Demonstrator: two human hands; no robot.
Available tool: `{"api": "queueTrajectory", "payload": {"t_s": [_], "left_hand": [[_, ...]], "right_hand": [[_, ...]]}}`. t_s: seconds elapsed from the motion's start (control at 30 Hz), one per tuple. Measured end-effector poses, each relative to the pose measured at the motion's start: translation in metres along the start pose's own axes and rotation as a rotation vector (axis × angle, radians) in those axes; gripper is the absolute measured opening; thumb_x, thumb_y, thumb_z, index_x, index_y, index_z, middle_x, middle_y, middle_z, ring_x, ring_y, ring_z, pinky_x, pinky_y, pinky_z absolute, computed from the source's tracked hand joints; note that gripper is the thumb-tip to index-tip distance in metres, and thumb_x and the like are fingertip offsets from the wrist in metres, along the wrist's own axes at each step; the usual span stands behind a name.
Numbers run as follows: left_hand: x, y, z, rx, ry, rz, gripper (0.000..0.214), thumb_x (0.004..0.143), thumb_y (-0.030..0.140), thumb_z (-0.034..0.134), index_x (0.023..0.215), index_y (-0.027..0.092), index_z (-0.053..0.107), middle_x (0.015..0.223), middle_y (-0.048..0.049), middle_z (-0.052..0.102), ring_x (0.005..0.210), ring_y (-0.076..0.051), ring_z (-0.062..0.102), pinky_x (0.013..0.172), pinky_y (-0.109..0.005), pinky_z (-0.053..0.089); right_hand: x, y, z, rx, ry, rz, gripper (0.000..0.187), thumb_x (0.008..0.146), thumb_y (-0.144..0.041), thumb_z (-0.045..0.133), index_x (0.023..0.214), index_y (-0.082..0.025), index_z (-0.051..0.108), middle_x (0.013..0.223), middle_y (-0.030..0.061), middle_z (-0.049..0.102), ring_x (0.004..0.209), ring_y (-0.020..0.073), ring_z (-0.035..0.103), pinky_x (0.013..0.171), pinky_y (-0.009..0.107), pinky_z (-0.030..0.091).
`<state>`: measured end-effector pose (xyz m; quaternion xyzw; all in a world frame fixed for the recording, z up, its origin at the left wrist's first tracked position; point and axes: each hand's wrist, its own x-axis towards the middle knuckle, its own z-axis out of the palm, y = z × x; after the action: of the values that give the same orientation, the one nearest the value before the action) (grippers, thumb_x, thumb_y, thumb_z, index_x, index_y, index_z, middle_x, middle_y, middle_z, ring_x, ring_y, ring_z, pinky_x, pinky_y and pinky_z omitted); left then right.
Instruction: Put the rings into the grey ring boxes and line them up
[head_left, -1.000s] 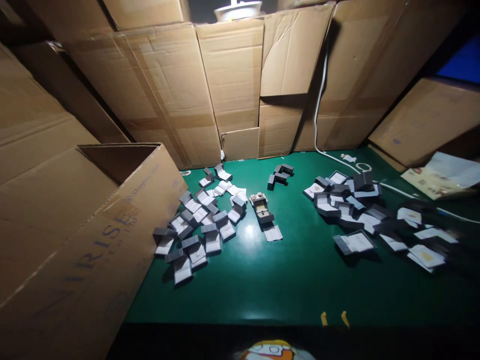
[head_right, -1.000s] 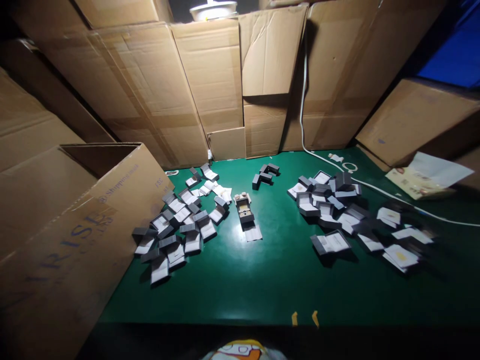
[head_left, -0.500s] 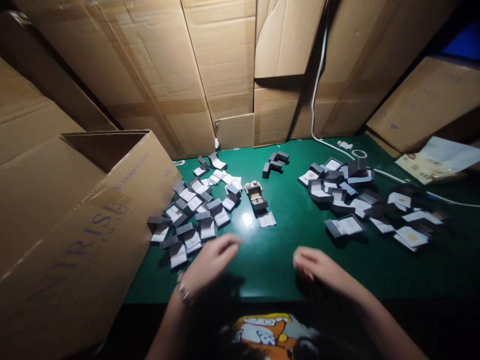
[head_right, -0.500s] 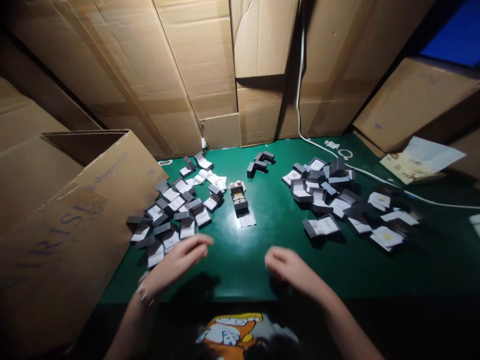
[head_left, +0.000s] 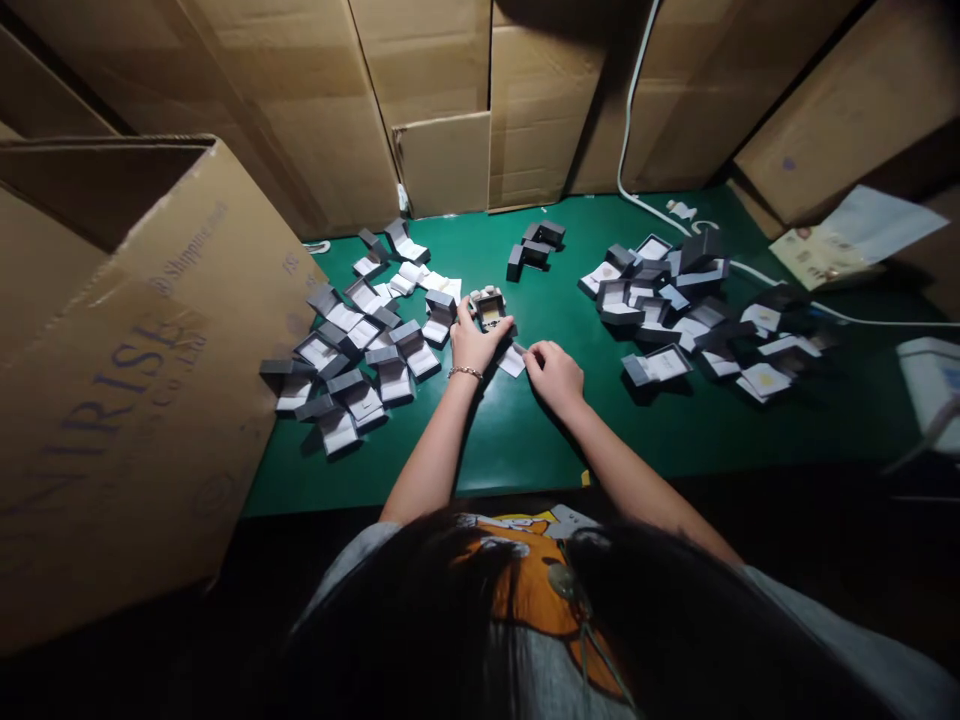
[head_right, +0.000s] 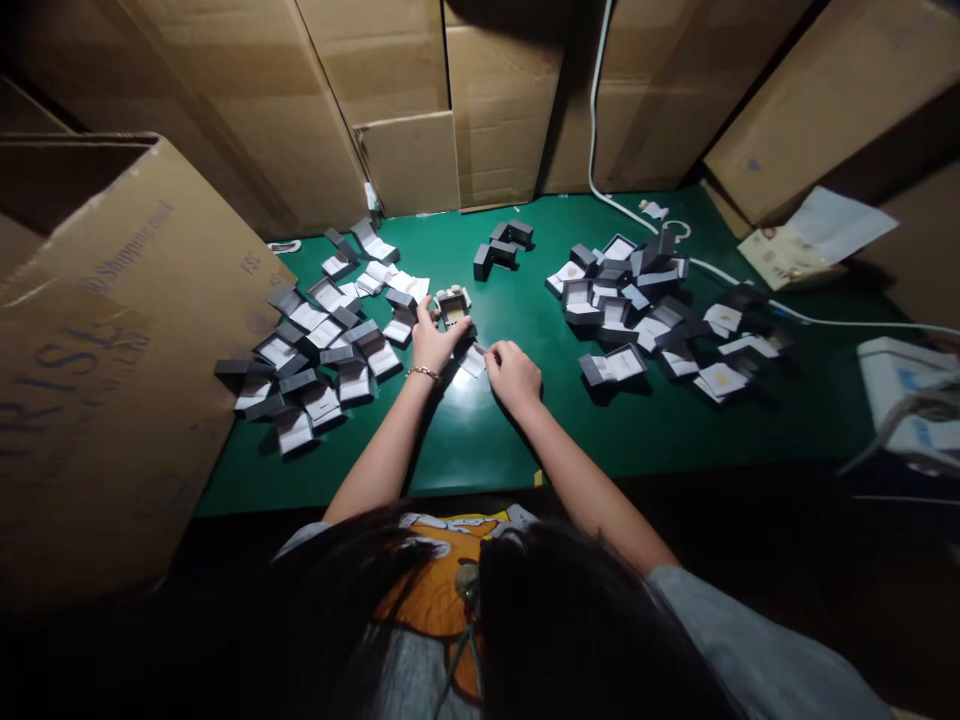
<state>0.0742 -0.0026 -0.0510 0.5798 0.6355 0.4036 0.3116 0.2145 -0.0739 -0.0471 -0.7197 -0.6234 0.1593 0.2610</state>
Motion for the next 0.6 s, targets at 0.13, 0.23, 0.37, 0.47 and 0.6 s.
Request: {"api": "queueTrajectory", "payload": {"t_s": [0.13,0.23,0.37,0.47,0.6], "left_hand": [[0.0,-0.002,-0.005,0.021,-0.107,0.104,0.097,0.063,0.048,0.077,0.141,0.015,0.031,0.124,-0.0175,0.059,0.119,-0.029,0.053,0.101,-0.041,0.04],[0.0,-0.005,-0.01,0.013,-0.159,0.14,0.1,0.06,0.046,0.079,0.142,0.015,0.03,0.123,-0.0174,0.059,0.117,-0.029,0.055,0.1,-0.041,0.041],[0.003,-0.008,-0.013,-0.026,-0.186,0.155,0.101,0.059,0.045,0.08,0.142,0.017,0.03,0.125,-0.0165,0.058,0.117,-0.029,0.056,0.099,-0.042,0.044],[0.008,-0.009,-0.011,-0.057,-0.2,0.187,0.103,0.057,0.043,0.081,0.143,0.02,0.029,0.134,-0.0169,0.052,0.12,-0.029,0.053,0.101,-0.043,0.043],[0.013,-0.01,-0.009,-0.104,-0.251,0.182,0.104,0.057,0.039,0.082,0.145,0.025,0.028,0.141,-0.0155,0.046,0.12,-0.028,0.053,0.101,-0.044,0.043]], "right_hand": [[0.021,0.007,0.01,0.398,0.181,0.054,0.017,0.081,-0.033,0.049,0.083,-0.02,0.059,0.083,0.0039,0.065,0.072,0.0165,0.059,0.068,0.029,0.045],[0.04,0.007,0.017,0.677,0.207,0.169,0.022,0.076,-0.04,0.053,0.083,-0.02,0.055,0.072,0.0011,0.06,0.058,0.0139,0.055,0.053,0.026,0.044],[0.065,0.001,0.024,0.869,0.19,0.263,0.029,0.072,-0.046,0.057,0.084,-0.021,0.055,0.055,-0.0038,0.052,0.047,0.0121,0.048,0.042,0.024,0.038],[0.08,-0.006,0.03,0.903,0.173,0.24,0.033,0.068,-0.047,0.059,0.084,-0.019,0.06,0.055,-0.003,0.054,0.047,0.0123,0.047,0.043,0.026,0.04],[0.09,-0.014,0.036,0.84,0.121,0.131,0.035,0.065,-0.048,0.063,0.08,-0.017,0.068,0.074,0.0045,0.069,0.065,0.0174,0.061,0.06,0.031,0.049]]}}
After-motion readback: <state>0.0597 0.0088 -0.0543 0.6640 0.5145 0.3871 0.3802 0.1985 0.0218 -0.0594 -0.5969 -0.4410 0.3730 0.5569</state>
